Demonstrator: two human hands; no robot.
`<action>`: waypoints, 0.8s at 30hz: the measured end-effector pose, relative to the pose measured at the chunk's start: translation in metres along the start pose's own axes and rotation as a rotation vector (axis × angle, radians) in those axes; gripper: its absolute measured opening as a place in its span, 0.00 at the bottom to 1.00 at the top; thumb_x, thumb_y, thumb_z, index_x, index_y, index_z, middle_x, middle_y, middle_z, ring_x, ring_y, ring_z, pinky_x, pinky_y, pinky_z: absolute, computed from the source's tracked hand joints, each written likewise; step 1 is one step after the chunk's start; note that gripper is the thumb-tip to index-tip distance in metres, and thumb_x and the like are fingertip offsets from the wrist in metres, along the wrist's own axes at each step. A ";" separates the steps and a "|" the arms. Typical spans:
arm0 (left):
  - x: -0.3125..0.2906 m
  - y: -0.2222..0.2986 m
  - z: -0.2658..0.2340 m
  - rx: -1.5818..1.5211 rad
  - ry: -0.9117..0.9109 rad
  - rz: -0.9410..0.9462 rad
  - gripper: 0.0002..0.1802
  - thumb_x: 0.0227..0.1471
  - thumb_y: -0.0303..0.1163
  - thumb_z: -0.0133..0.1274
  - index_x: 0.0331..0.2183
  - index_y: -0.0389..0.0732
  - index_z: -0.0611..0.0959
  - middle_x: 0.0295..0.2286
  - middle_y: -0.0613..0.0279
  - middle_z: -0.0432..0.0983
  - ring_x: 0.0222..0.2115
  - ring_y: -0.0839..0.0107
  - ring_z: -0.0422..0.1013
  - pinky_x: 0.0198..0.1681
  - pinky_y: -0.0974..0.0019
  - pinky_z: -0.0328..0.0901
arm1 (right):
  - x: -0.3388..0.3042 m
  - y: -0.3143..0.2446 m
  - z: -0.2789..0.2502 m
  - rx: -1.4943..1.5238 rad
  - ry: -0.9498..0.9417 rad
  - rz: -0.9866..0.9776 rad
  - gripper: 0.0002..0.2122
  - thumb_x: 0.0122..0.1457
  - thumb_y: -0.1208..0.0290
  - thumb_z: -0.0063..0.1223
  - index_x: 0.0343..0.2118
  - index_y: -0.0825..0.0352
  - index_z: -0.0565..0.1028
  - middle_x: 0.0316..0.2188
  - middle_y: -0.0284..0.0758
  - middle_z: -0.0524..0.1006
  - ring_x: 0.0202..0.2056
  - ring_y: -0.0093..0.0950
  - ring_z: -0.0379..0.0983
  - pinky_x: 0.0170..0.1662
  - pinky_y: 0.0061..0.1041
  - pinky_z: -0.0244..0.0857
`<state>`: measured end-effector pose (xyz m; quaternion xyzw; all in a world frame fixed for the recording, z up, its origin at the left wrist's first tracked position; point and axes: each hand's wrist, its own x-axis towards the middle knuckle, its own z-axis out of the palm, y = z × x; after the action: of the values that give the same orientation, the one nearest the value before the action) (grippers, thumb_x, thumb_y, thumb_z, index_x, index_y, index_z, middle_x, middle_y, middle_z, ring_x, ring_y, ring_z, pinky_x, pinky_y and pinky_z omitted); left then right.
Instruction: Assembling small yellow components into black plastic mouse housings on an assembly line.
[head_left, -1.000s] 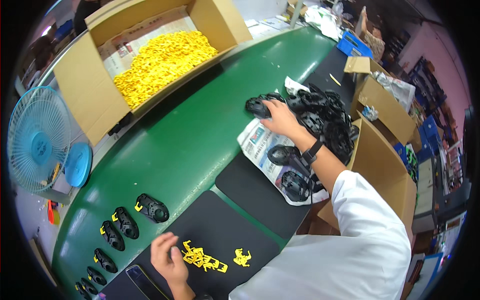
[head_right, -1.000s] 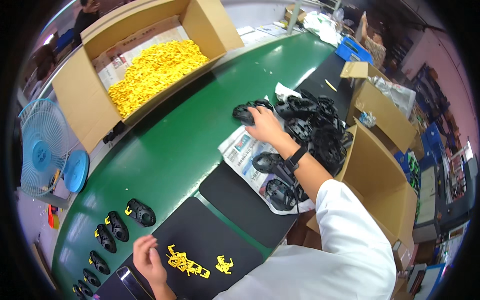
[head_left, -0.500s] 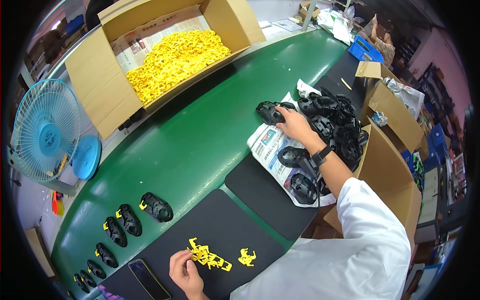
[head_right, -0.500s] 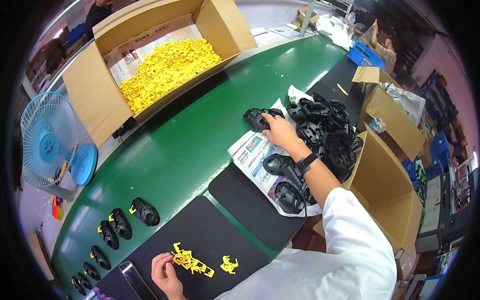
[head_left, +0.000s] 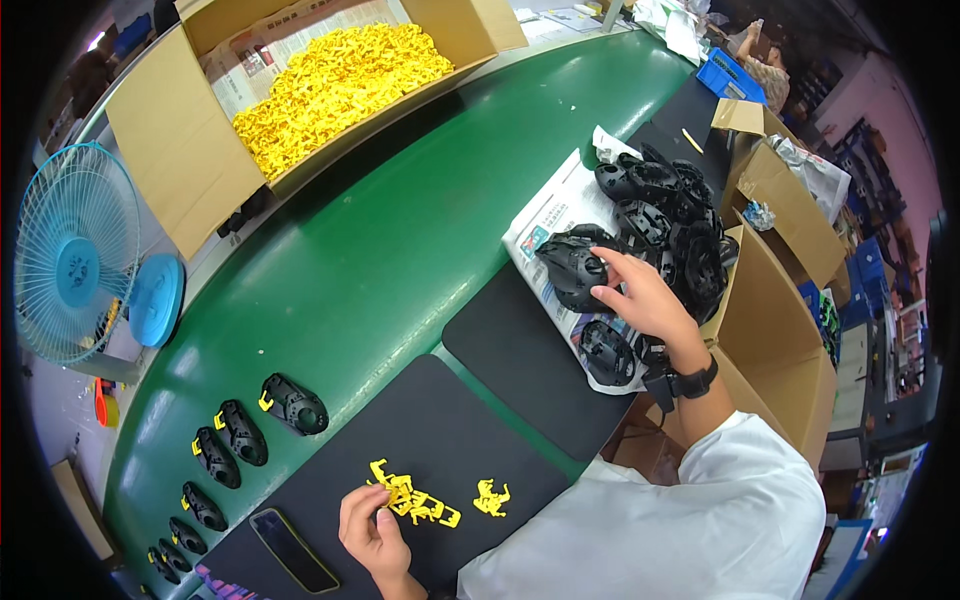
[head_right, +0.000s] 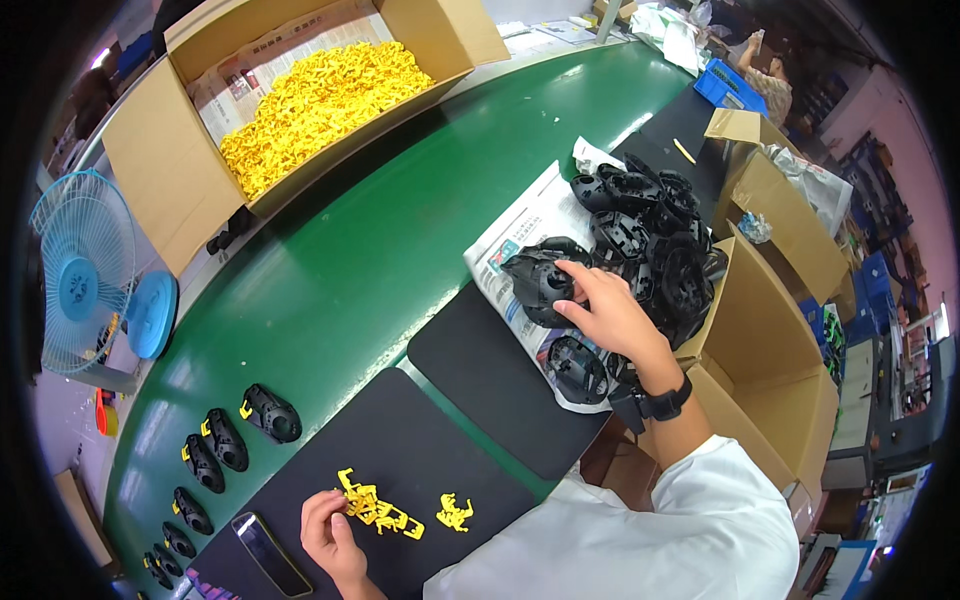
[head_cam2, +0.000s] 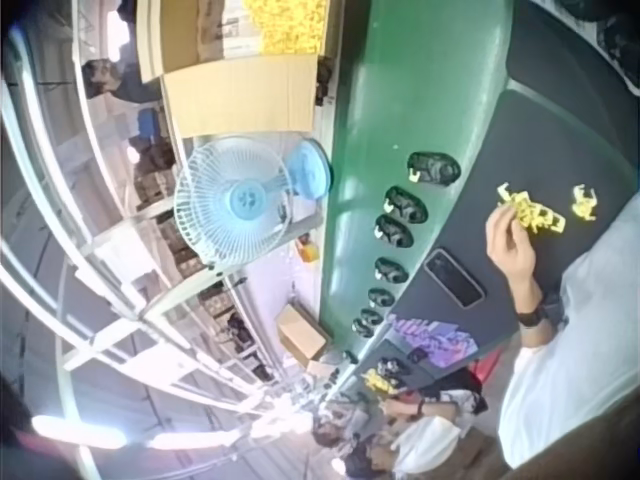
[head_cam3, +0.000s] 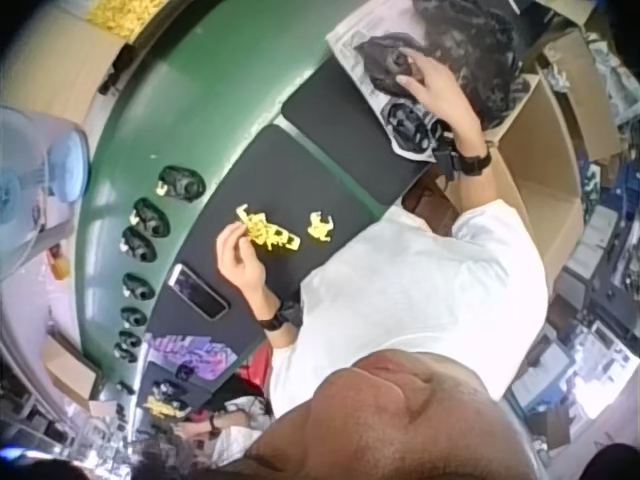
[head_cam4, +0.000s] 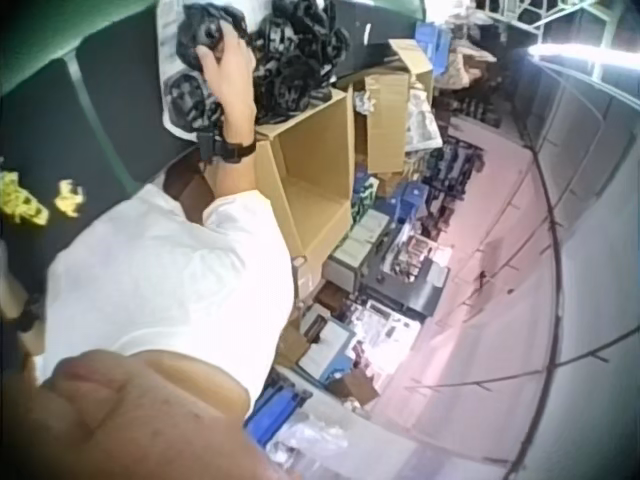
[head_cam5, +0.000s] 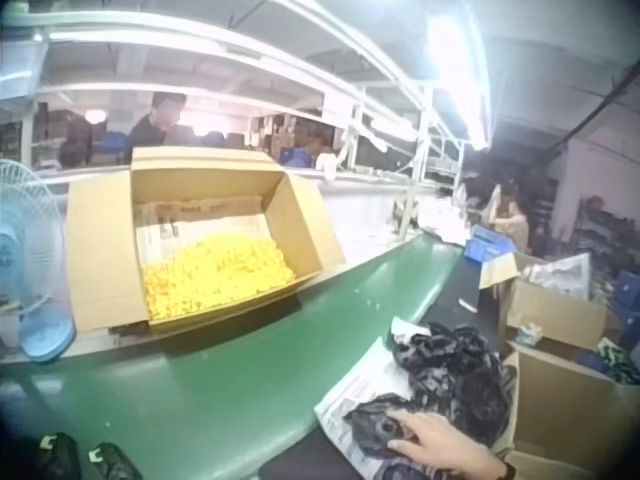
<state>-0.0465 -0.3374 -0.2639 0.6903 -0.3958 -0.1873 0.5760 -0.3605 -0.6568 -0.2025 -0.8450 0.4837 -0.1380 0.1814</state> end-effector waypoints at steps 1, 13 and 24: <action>0.000 -0.001 0.000 0.009 0.002 -0.009 0.10 0.50 0.26 0.50 0.31 0.30 0.81 0.34 0.48 0.76 0.35 0.60 0.73 0.40 0.63 0.68 | -0.004 -0.003 0.000 0.042 0.023 -0.006 0.24 0.56 0.70 0.58 0.56 0.66 0.68 0.29 0.39 0.73 0.34 0.34 0.72 0.42 0.32 0.66; 0.014 0.028 0.082 -0.868 -0.294 -0.277 0.72 0.37 0.72 0.59 0.66 0.41 0.40 0.59 0.39 0.57 0.58 0.53 0.62 0.62 0.52 0.56 | -0.059 -0.142 0.066 0.480 -0.419 -0.698 0.27 0.57 0.67 0.60 0.58 0.67 0.66 0.48 0.43 0.73 0.42 0.39 0.74 0.48 0.33 0.67; -0.015 -0.011 0.031 -1.090 -0.099 -0.387 0.60 0.45 0.73 0.49 0.63 0.38 0.53 0.51 0.47 0.66 0.50 0.56 0.69 0.51 0.51 0.69 | -0.081 -0.130 0.125 0.242 -0.563 -0.829 0.11 0.54 0.71 0.55 0.41 0.61 0.78 0.40 0.28 0.77 0.36 0.27 0.75 0.39 0.27 0.69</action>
<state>-0.0742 -0.3456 -0.2859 0.3444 -0.1354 -0.4980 0.7842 -0.2497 -0.5044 -0.2624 -0.9431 0.0209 -0.0204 0.3312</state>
